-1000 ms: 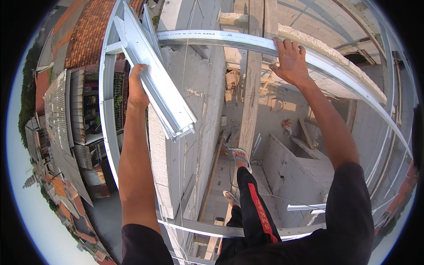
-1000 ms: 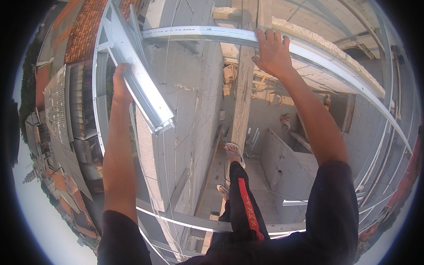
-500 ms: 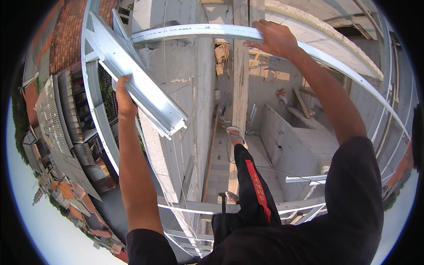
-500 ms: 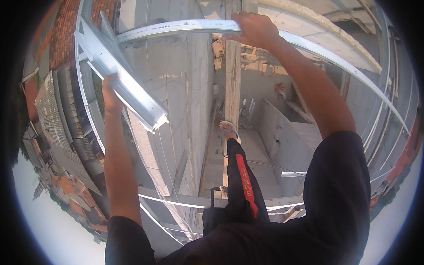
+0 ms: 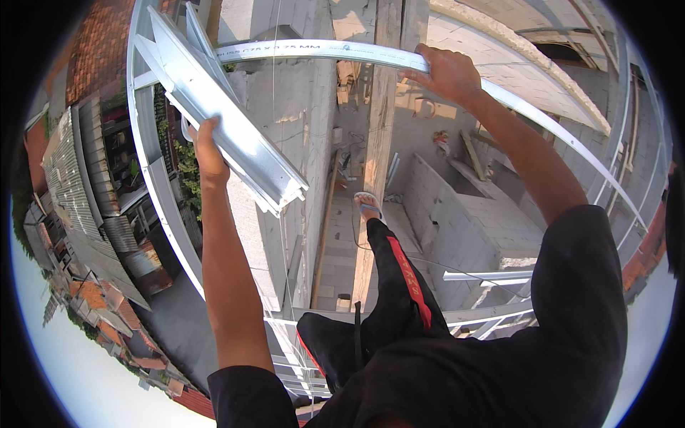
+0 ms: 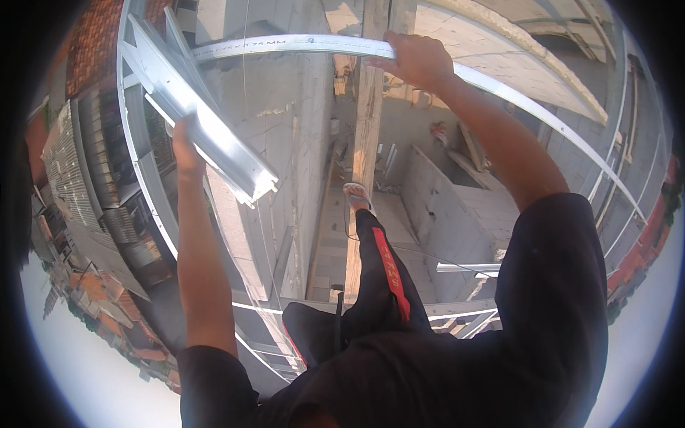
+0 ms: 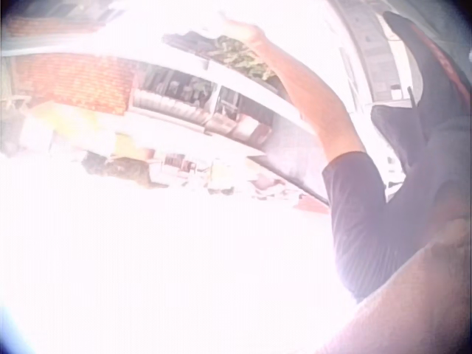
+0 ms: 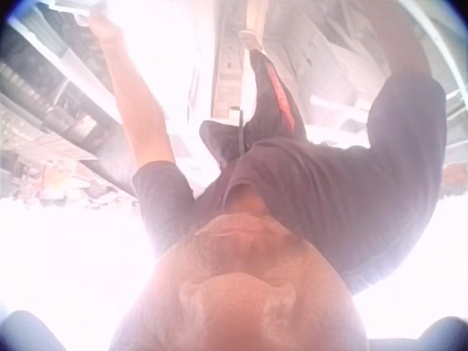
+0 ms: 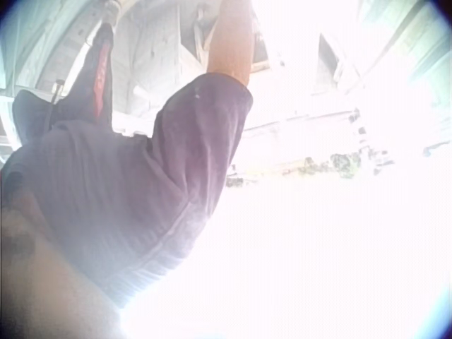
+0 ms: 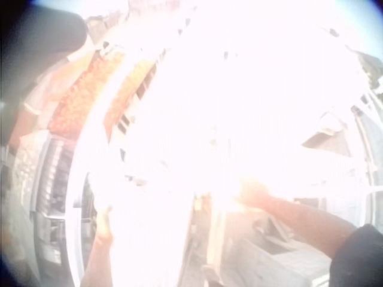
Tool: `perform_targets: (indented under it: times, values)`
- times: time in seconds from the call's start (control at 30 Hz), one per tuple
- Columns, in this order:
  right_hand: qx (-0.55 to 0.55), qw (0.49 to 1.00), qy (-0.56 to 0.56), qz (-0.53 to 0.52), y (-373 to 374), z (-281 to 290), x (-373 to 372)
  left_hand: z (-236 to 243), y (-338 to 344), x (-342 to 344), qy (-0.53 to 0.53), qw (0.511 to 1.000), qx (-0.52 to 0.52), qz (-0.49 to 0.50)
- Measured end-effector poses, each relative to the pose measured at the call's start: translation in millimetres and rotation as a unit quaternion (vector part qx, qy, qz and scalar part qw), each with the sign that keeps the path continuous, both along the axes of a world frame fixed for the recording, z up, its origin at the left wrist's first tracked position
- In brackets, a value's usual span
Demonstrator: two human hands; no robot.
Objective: The person carries long white metal bars across a rooftop structure and places them onto a partially assembled frame. They walk along wooden planks and beams, positioning the bars to form the roof skeleton. Another worker is visible in the background assisting with the frame.
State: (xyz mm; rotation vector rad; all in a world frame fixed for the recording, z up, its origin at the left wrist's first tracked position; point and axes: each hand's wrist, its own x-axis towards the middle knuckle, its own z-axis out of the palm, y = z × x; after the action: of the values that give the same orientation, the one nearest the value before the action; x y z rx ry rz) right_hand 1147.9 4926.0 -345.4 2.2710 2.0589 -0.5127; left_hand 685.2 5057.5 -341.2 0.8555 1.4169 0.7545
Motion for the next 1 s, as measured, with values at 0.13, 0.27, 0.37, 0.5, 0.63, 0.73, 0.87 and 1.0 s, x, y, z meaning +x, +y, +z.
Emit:
perform_targets:
  times: [0.13,0.27,0.37,0.5,0.63,0.73,0.87,1.0]
  values:
    - [-0.008,1.0,-0.007,-0.003,1.5,4.7,-0.8,1.8,-3.1,4.9,0.006,1.0,0.0,0.016]
    - [-0.006,1.0,0.012,-0.003,3.3,7.3,-2.4,5.2,-2.9,3.1,0.011,1.0,-0.005,-0.006]
    - [-0.01,1.0,0.009,-0.003,0.5,5.8,1.9,11.1,-5.8,13.0,0.028,0.999,0.011,0.015]
    - [-0.039,0.999,0.023,0.004,5.5,17.1,0.9,5.9,-9.4,9.3,0.023,0.998,0.041,0.03]
    - [-0.049,0.999,0.02,-0.007,5.1,20.5,-0.7,25.8,-12.1,20.7,0.004,0.999,0.028,0.031]
    - [-0.027,0.999,0.04,-0.005,7.9,19.7,-1.1,14.5,-10.3,11.5,0.021,0.999,0.042,0.013]
    - [-0.023,0.999,0.04,-0.007,7.1,10.6,3.0,20.2,-10.4,16.2,0.0,0.999,0.043,0.024]
    - [-0.009,0.999,0.047,-0.007,8.4,8.0,1.6,23.3,-12.1,15.0,0.02,0.998,0.057,0.019]
